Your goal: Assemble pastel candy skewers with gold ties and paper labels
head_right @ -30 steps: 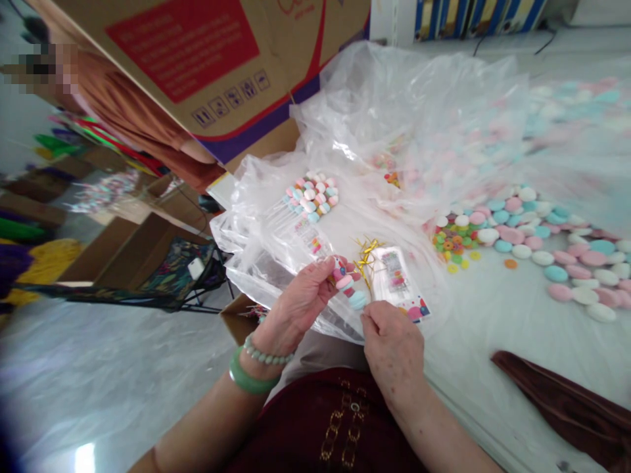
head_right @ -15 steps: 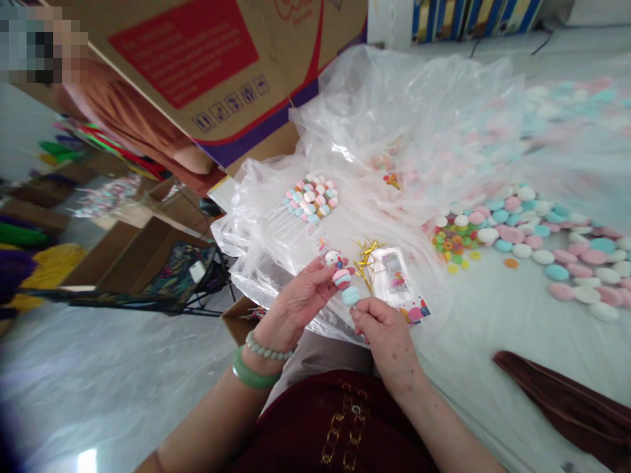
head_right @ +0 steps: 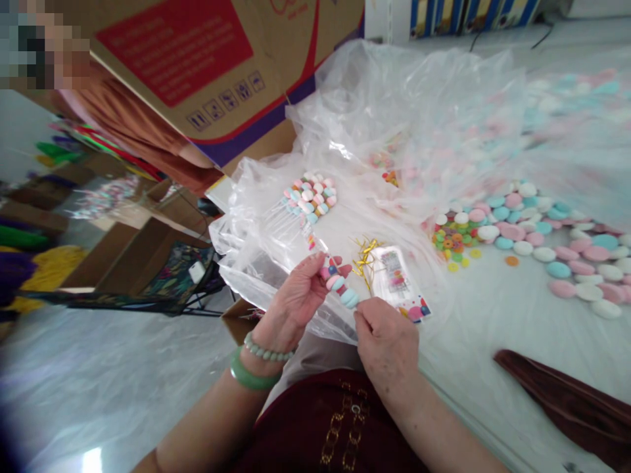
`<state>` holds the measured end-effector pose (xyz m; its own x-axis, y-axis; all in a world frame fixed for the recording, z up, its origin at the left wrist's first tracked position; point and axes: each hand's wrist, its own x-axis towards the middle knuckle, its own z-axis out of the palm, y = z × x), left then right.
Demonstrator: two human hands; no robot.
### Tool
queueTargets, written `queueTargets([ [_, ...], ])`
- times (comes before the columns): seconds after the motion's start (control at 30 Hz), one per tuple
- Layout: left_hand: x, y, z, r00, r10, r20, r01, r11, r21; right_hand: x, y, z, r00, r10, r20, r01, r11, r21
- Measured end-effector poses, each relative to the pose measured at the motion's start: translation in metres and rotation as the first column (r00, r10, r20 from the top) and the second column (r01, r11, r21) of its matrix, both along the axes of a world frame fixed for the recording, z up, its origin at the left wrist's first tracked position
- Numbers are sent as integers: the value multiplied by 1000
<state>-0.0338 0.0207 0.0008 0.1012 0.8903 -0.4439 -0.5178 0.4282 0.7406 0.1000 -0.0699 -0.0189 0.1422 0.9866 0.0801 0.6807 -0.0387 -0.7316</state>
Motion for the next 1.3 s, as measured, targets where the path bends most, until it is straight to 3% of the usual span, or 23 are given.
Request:
queueTargets([
  [0.1,7,-5,-3,1000,-2,-16,2,1000,10,1,-2,0,985,36,167,-51,995,81],
  [0.17,10,-8,-3,999,-14,-31,14,1000,13,3,-1,-1,987,17,160,-26,998,52],
  [0.23,13,-12,-2,999,-26,-32,27,999,33,6,3,-2,1000,-21,17,22,998,-51],
  [0.3,16,-15,0,998,-48,-29,49,998,40,7,7,-2,971,-71,-229,29,982,-184],
  [0.37,18,-18,0,997,-68,-31,69,997,31,6,11,-2,856,-136,-498,-12,959,-282],
  [0.43,19,-20,0,996,-80,-28,81,996,26,4,13,-3,684,-212,-698,-48,942,-333],
  [0.5,17,-18,0,993,-120,-3,120,993,2,4,12,-3,533,-249,-808,-67,940,-334],
  [0.57,14,-13,1,981,-188,52,191,980,-54,4,11,-2,445,-242,-862,-71,950,-304],
  [0.67,6,-3,5,962,-241,125,248,968,-43,6,10,0,356,-250,-900,-91,950,-300],
  [0.77,0,6,11,954,-264,143,259,964,52,8,13,2,247,-313,-917,-170,918,-359],
  [0.87,-5,10,14,951,-259,168,252,966,62,8,17,4,173,-366,-915,-238,886,-399],
  [0.97,-8,12,12,977,-179,115,174,984,45,10,17,4,101,-390,-915,-293,867,-402],
  [1.13,-5,13,4,999,33,-6,-33,999,11,14,17,-2,-97,-435,-895,-500,799,-334],
  [1.2,-4,13,1,995,95,-30,-95,995,17,15,18,-6,-140,-471,-871,-537,775,-333],
  [1.3,-6,13,0,995,84,-55,-81,995,57,16,20,-10,-165,-514,-842,-551,756,-353],
])
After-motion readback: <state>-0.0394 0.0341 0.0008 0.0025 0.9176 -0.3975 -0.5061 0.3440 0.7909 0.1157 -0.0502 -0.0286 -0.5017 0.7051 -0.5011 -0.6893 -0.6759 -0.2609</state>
